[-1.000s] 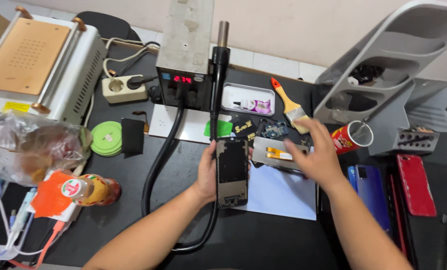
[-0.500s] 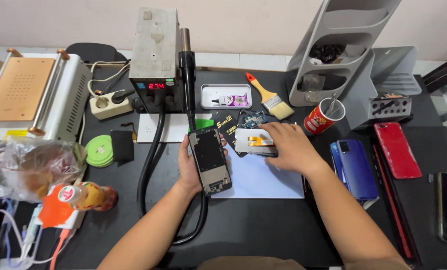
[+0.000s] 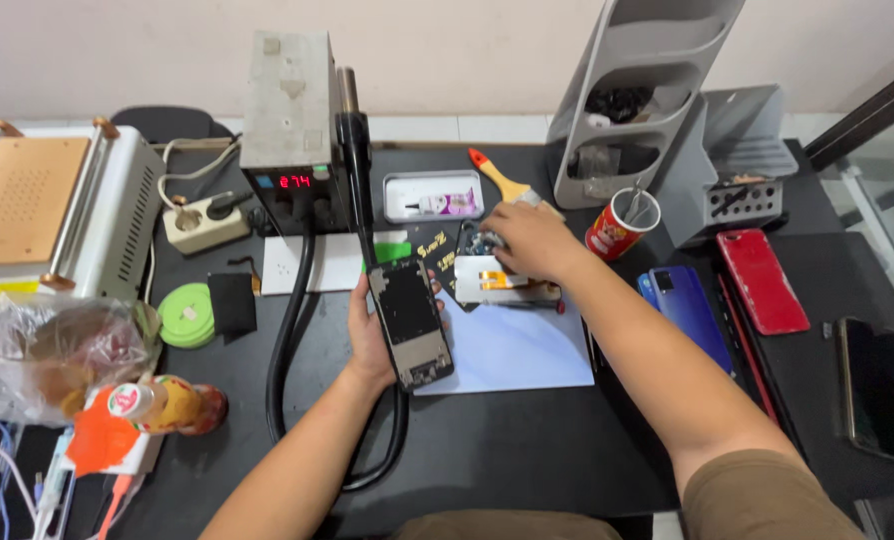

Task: The person applies adhesive to the back of a smartphone chassis, then installs the battery and motherboard. They use a screwdriver to secure the motherboard and connect ribbon cables. The phone remains disassembled on the workbench at the end.

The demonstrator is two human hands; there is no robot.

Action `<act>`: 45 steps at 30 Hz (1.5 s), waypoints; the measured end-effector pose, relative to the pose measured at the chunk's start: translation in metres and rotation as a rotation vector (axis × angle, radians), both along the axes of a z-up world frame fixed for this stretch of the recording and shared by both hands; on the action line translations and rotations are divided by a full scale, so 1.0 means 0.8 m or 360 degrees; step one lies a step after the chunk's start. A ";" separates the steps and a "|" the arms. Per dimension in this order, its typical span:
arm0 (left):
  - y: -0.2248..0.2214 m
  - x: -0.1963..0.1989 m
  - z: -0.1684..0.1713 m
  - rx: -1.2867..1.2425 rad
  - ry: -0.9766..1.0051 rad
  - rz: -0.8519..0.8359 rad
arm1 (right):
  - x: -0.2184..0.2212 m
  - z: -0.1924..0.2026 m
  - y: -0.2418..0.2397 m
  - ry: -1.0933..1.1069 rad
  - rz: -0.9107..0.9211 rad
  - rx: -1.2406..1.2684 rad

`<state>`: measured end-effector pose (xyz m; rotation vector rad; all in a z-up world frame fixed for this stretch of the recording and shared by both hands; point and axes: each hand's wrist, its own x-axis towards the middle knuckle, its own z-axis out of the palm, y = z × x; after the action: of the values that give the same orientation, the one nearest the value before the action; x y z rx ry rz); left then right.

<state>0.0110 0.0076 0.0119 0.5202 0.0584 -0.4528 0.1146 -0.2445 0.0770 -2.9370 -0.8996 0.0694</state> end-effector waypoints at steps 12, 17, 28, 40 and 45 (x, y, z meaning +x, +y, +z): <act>0.004 -0.003 0.003 -0.0154 -0.0143 -0.0068 | 0.047 -0.001 0.016 0.0351 -0.0115 -0.0257; 0.005 -0.004 0.007 -0.0109 -0.0118 -0.0068 | 0.045 0.014 0.018 0.0460 -0.0118 -0.0160; 0.007 -0.004 0.014 -0.0088 -0.0120 -0.0052 | 0.016 0.006 -0.010 0.0700 -0.0166 0.0759; 0.008 -0.004 0.013 -0.0111 -0.0101 -0.0066 | 0.012 0.005 -0.017 0.0081 -0.0017 0.0202; 0.007 -0.004 0.012 -0.0131 -0.0130 -0.0074 | 0.031 0.009 -0.007 0.0188 0.0117 -0.0281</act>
<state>0.0079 0.0132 0.0219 0.4595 -0.0503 -0.4769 0.1394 -0.2503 0.0838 -3.0186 -1.0326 0.3390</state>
